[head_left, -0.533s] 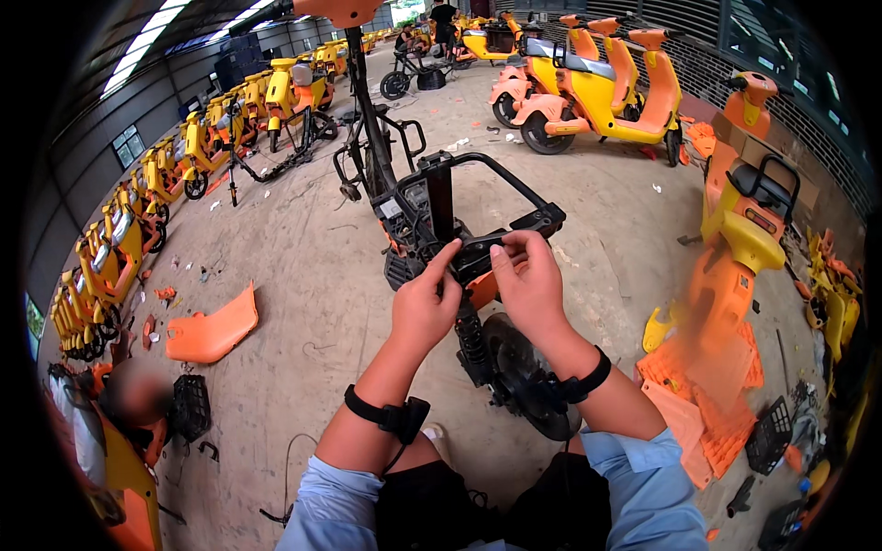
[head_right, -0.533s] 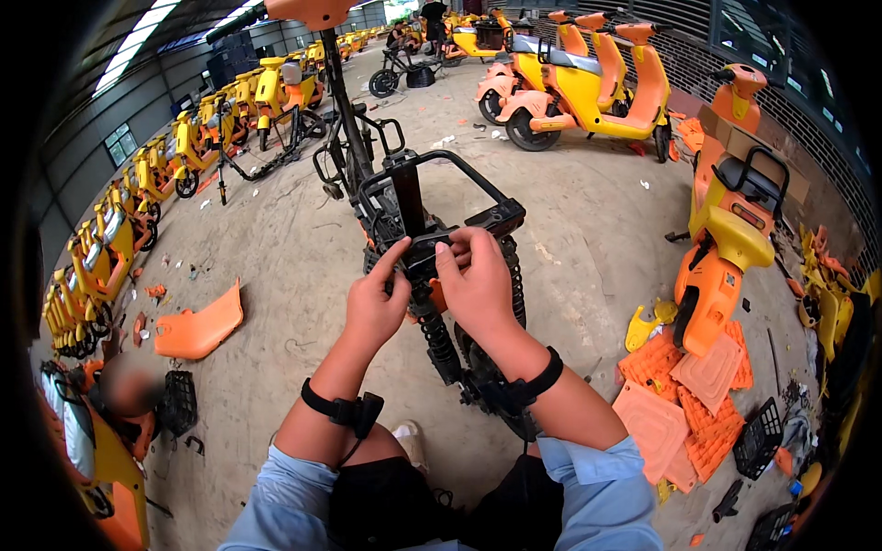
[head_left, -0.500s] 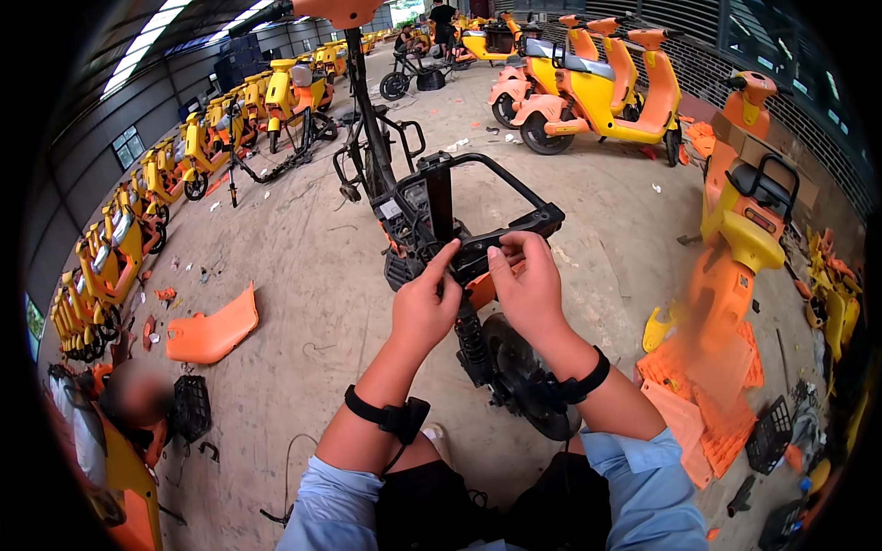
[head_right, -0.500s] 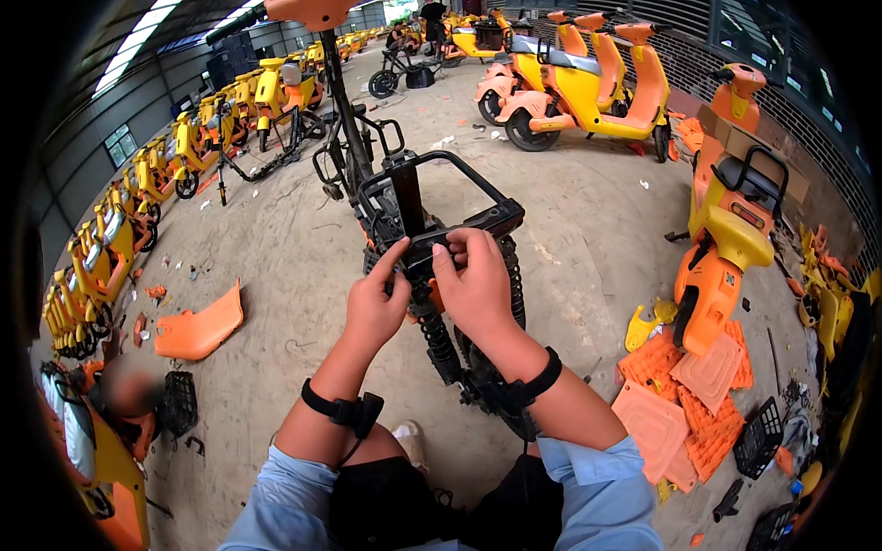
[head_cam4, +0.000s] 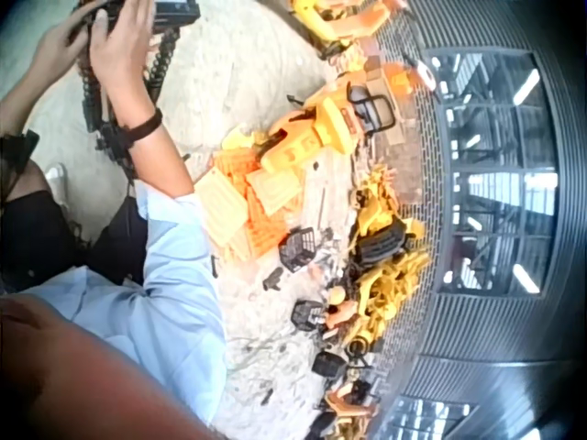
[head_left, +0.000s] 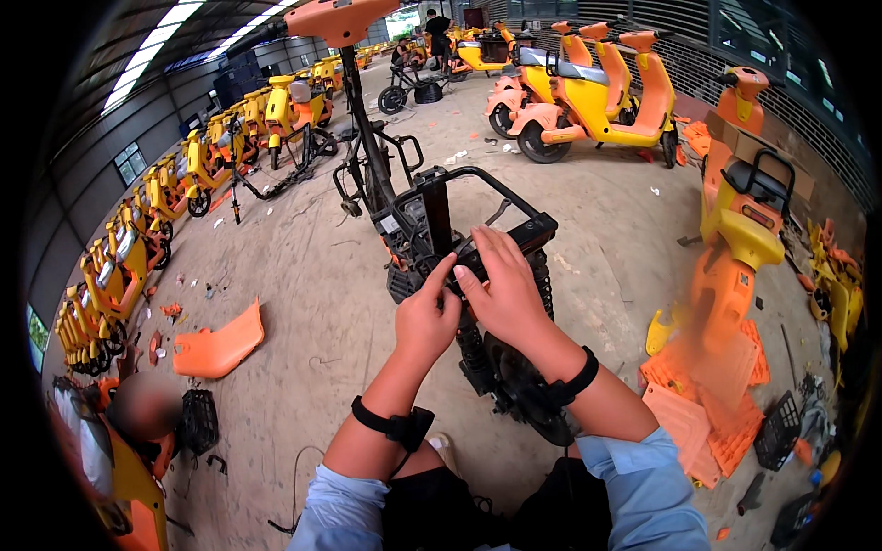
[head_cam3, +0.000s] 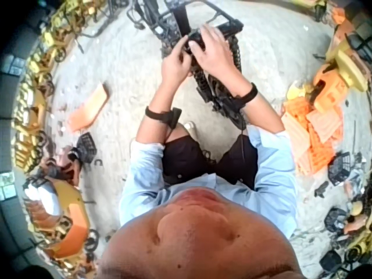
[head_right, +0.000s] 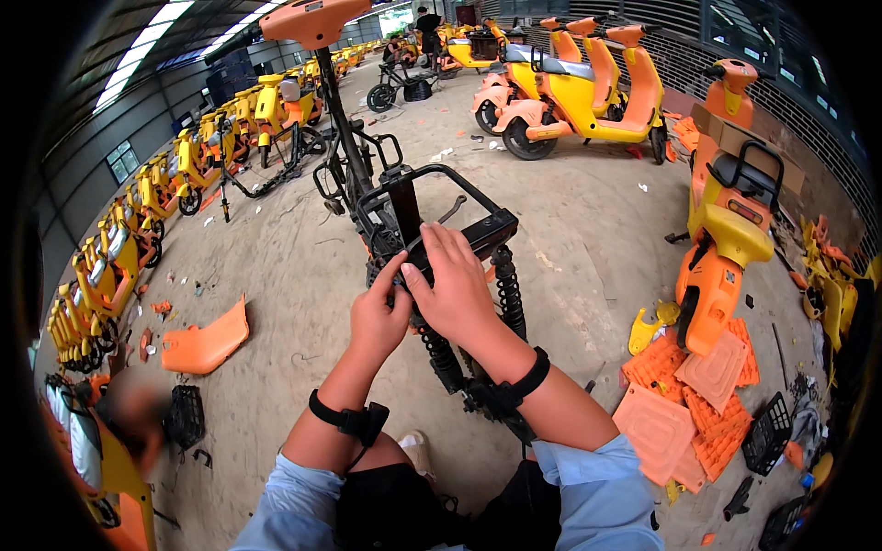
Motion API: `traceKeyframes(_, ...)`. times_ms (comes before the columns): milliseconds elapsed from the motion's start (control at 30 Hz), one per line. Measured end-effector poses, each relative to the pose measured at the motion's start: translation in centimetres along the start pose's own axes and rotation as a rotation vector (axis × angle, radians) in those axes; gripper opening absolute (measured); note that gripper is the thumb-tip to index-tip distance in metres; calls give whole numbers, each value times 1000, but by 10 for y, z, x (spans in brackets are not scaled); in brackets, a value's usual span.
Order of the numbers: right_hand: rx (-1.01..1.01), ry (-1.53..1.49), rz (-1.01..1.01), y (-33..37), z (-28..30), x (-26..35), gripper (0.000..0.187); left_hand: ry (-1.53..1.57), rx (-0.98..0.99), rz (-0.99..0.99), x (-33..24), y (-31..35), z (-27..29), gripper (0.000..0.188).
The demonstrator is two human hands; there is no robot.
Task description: The person assembles parts onto a motorcycle chassis by hand and with a wrench, threading bolts and tightening components on the frame.
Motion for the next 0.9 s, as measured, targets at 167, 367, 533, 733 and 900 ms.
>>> traceKeyframes(167, 155, -38, -51, -16, -13, 1, 75, 12, -61, -24, 0, 2, -8, 47)
traceKeyframes(367, 228, -165, -49, -21, -20, 8, 76, -77, -28, -46, 2, 3, -15, 53)
traceKeyframes(533, 231, -183, 40, -14, -28, 6, 72, -207, 4, -21, 4, 4, -15, 63)
traceKeyframes(733, 89, -58, -2, -3, -35, 11, 78, -200, -33, -86, 6, 5, -11, 63)
traceKeyframes(900, 136, -57, 52, -7, -37, 3, 83, -133, 0, -50, 1, 5, -11, 60)
Point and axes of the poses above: each hand's wrist, its own y-axis away from the middle knuckle, its own z-axis out of the back of the hand, x = y × z, the point moved 1 cm from there along -y, towards the middle knuckle, and after that the axes turned 6 degrees about x, right-handed, at the moved point
